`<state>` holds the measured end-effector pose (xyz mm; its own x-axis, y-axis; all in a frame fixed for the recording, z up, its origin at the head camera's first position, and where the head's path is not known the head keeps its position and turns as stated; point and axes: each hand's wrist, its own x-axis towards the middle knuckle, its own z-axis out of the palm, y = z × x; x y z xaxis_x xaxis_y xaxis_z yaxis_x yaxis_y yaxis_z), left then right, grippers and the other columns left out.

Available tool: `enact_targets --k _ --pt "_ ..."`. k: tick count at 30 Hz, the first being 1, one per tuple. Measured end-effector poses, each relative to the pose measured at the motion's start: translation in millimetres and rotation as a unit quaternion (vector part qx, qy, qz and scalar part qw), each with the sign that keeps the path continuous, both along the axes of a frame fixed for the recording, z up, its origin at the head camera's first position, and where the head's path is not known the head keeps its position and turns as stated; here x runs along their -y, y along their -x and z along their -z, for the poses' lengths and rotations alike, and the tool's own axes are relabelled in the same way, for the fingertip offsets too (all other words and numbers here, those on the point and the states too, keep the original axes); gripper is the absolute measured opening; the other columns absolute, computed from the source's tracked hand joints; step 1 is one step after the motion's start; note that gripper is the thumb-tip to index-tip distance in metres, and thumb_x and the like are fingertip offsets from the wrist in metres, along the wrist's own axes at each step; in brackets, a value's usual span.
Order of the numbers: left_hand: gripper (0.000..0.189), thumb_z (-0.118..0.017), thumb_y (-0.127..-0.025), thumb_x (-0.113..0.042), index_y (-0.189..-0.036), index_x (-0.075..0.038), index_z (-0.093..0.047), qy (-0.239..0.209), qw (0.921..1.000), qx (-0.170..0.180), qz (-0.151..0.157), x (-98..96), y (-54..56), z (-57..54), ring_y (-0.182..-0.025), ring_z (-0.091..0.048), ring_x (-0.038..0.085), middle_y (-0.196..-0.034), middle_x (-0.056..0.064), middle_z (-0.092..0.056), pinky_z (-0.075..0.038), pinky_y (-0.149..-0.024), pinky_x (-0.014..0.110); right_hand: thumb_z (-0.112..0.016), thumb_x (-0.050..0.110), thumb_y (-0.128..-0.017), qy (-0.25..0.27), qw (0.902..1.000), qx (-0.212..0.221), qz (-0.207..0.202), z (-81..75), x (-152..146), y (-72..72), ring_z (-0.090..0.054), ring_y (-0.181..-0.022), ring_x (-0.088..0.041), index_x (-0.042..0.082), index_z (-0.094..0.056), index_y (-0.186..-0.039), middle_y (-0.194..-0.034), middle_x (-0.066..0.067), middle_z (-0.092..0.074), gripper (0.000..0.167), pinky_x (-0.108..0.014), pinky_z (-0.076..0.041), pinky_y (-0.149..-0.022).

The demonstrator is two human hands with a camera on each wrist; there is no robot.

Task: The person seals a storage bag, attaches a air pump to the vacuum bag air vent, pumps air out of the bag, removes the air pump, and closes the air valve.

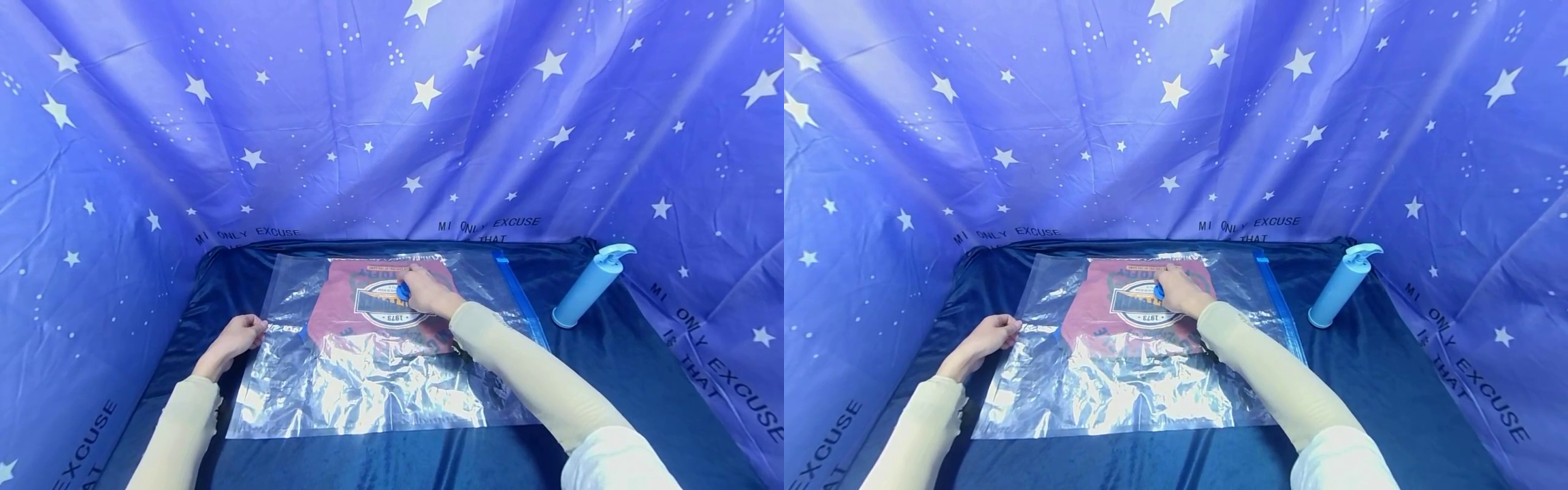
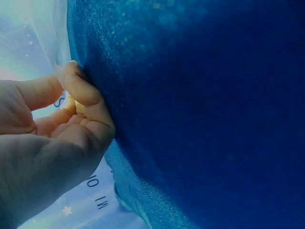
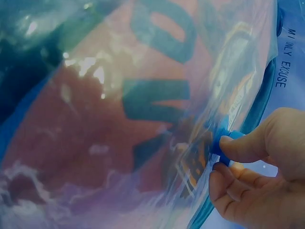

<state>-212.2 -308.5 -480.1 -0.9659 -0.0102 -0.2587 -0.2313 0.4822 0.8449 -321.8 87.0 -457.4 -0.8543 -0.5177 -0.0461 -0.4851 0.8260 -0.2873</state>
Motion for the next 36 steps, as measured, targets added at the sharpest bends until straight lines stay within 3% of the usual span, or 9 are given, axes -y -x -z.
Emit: enact_targets --k 11,21,36 --pt "0.028 -0.050 -0.111 -0.007 -0.084 -0.001 -0.054 0.003 1.0000 0.004 -0.004 0.2 0.1 1.9 -0.071 -0.054 0.015 -0.078 0.003 -0.056 -0.047 -0.064 0.026 -0.078 -0.010 -0.078 0.011 0.9995 0.016 0.024 0.0 -4 -0.6 -0.061 -0.112 -0.032 0.003 -0.067 -0.129 -0.123 -0.017 -0.058 0.053 -0.045 -0.052 -0.101" --pt "0.028 -0.049 -0.112 -0.008 -0.085 -0.001 -0.054 0.008 0.9999 0.013 -0.007 0.4 0.8 1.4 -0.073 -0.054 0.016 -0.080 0.004 -0.056 -0.047 -0.065 0.027 -0.074 -0.008 -0.082 0.015 0.9993 0.007 0.035 1.4 -9 -3.1 -0.062 -0.108 -0.031 0.005 -0.067 -0.124 -0.120 -0.016 -0.059 0.045 -0.046 -0.053 -0.097" --pt "0.028 -0.048 -0.111 -0.008 -0.085 -0.002 -0.054 0.007 0.9999 0.012 -0.001 1.1 0.9 1.8 -0.073 -0.054 0.016 -0.080 0.004 -0.057 -0.048 -0.066 0.027 -0.074 0.003 -0.091 0.026 0.9983 -0.016 0.049 1.4 -20 -12.0 -0.062 -0.117 -0.036 0.003 -0.065 -0.133 -0.127 -0.018 -0.061 0.043 -0.052 -0.051 -0.102"
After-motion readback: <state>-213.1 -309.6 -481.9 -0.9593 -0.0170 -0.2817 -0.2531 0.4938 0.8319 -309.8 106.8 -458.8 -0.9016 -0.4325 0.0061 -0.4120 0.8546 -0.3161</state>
